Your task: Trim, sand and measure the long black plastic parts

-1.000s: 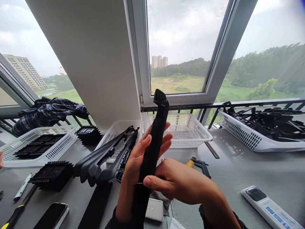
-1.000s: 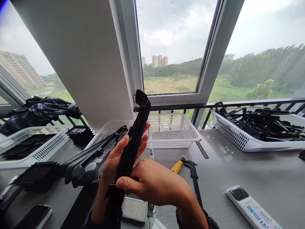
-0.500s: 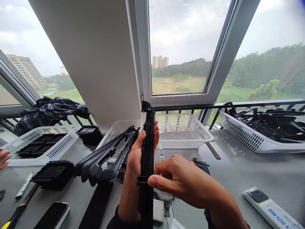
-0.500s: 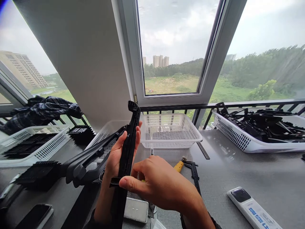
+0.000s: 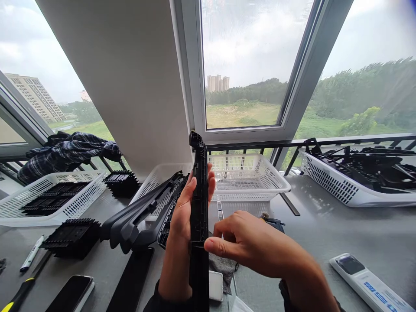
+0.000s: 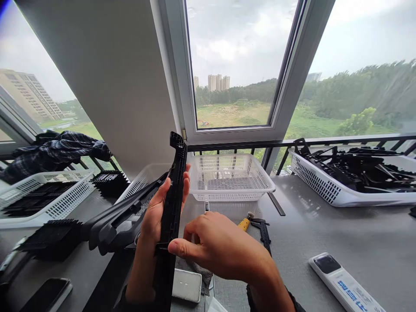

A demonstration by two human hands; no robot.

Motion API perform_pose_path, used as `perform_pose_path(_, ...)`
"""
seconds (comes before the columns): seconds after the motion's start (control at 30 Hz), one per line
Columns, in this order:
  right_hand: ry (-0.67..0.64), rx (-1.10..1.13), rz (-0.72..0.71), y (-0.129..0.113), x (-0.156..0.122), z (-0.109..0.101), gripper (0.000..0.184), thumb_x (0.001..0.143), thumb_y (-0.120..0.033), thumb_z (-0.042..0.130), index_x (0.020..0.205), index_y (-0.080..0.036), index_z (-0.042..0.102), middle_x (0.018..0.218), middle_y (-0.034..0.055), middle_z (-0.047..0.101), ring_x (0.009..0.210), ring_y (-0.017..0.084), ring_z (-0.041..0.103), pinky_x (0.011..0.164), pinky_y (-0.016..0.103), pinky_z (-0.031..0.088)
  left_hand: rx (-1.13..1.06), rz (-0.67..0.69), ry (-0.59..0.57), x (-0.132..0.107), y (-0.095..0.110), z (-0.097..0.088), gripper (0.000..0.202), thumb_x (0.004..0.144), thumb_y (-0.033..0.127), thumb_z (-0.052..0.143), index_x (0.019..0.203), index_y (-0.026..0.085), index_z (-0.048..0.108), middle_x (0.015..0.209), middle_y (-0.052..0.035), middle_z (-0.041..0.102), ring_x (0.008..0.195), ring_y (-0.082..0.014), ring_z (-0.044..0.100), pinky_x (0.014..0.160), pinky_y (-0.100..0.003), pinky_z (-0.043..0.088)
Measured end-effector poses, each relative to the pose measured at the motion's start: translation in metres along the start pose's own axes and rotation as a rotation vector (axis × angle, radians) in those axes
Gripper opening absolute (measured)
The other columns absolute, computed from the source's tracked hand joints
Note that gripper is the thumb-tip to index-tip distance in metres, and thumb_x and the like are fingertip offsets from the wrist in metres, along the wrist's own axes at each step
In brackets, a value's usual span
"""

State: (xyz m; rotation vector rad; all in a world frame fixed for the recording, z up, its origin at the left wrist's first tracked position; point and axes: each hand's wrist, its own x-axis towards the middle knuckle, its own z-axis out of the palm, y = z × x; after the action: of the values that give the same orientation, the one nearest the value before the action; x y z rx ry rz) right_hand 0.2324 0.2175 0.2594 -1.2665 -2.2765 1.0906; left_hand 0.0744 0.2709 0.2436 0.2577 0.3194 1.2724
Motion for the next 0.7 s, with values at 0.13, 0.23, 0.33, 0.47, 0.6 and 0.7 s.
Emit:
perform_pose_path(0.13,-0.035,0.082,-0.023,0.0034,-0.0019,-0.0024,0.063,0.105,-0.064,0.063,0.064,-0.019,0.048,0.056,-0.0075,0.042,0.053,0.008,0.030,0.052,0.028,0.022,-0.031,-0.003,0.033,0.0003,0.0000,0.0035,0.050,0.118,0.019,0.034,0.165,0.009,0.048,0.142,-0.0191,0.076,0.100,-0.0175,0.085,0.092,-0.025,0.071)
perform_pose_path(0.23,-0.029,0.093,-0.025,0.0022,-0.0028,-0.0022,0.061,0.104,-0.064,0.064,0.066,-0.019,0.051,0.057,-0.0074,0.044,0.053,0.007,0.033,0.053,0.027,0.023,-0.085,-0.014,0.052,0.0018,-0.0003,0.0057,0.052,0.118,0.022,0.033,0.167,0.008,0.044,0.141,-0.0206,0.076,0.097,-0.0183,0.085,0.087,-0.026,0.072)
perform_pose_path(0.33,0.020,0.038,0.013,-0.0026,-0.0009,0.0011,0.057,0.105,-0.058,0.066,0.066,-0.019,0.053,0.056,-0.0073,0.044,0.054,0.008,0.035,0.055,0.027,0.024,-0.125,-0.023,0.056,0.0026,0.0005,0.0057,0.053,0.118,0.023,0.033,0.168,0.007,0.041,0.137,-0.0210,0.078,0.095,-0.0189,0.085,0.085,-0.026,0.072)
perform_pose_path(0.47,0.008,0.020,-0.051,-0.0041,0.0035,0.0053,0.057,0.108,-0.053,0.064,0.064,-0.019,0.048,0.057,-0.0072,0.041,0.054,0.008,0.032,0.055,0.029,0.021,-0.190,-0.052,0.028,0.0003,0.0038,0.0048,0.055,0.119,0.026,0.033,0.170,0.008,0.038,0.132,-0.0190,0.080,0.096,-0.0174,0.084,0.087,-0.024,0.071)
perform_pose_path(0.6,-0.102,0.178,-0.077,0.0028,0.0037,0.0026,0.062,0.104,-0.067,0.063,0.068,-0.019,0.052,0.058,-0.0076,0.042,0.053,0.007,0.032,0.051,0.026,0.022,-0.205,0.006,-0.001,-0.0017,0.0032,0.0050,0.055,0.119,0.026,0.033,0.172,0.015,0.035,0.143,-0.0191,0.075,0.099,-0.0160,0.083,0.087,-0.023,0.071)
perform_pose_path(0.7,-0.074,0.253,-0.069,0.0042,0.0026,0.0010,0.062,0.101,-0.071,0.065,0.070,-0.019,0.053,0.059,-0.0077,0.043,0.054,0.007,0.034,0.049,0.024,0.024,-0.211,-0.024,-0.010,-0.0012,0.0000,0.0054,0.055,0.119,0.027,0.034,0.173,0.015,0.035,0.145,-0.0192,0.074,0.099,-0.0152,0.083,0.088,-0.023,0.070)
